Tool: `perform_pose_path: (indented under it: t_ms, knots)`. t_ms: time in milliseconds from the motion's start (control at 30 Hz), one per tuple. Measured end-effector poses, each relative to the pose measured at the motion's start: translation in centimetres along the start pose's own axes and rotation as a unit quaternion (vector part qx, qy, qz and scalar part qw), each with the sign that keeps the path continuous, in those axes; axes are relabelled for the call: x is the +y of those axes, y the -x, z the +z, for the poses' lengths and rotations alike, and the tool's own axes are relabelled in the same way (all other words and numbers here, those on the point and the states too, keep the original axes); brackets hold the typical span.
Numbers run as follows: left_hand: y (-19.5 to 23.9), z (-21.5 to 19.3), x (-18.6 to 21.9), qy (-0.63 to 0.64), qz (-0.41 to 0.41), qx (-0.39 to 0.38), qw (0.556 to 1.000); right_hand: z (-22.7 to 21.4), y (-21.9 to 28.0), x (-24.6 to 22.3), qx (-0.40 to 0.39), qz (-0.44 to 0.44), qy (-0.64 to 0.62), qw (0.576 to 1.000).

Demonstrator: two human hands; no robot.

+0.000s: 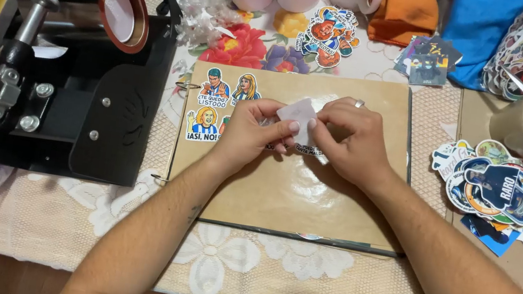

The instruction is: Peeling the backing off various decorative stickers and applying them to a board or notebook cover.

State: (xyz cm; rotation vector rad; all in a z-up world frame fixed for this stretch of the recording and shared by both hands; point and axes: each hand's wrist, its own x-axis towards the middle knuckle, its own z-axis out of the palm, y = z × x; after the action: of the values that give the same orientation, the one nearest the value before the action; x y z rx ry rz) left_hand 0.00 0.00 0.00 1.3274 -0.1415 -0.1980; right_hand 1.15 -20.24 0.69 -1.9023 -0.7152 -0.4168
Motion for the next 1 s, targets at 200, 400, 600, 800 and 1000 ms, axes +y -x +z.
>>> perform_pose_path:
  t_ms: [200,400,600,800,1000]
  knots:
    - [-0.6,-0.9,-0.3,0.030,0.027,-0.009,0.999,-1.4,-0.4,1.6,0.063,0.040,0.016,0.997]
    - [-0.7,-1.0,-0.2,0.012,0.069,0.006,0.998,-2.4,-2.7,2.2,0.088,-0.089,0.373,0.919]
    - [-0.3,-0.7,0.7,-0.016,0.095,-0.017,0.995,-0.2,-7.5,7.0,-0.057,-0.107,0.613,0.781]
    - [-1.3,-1.2,-1.1,0.026,0.111,-0.032,0.993,-1.7,-5.3,-1.2,-0.156,0.033,0.242,0.957]
    - [-1.7,-1.2,-1.6,0.024,0.121,-0.019,0.992,-2.8,-1.8,-6.5,-0.274,0.100,0.220,0.931]
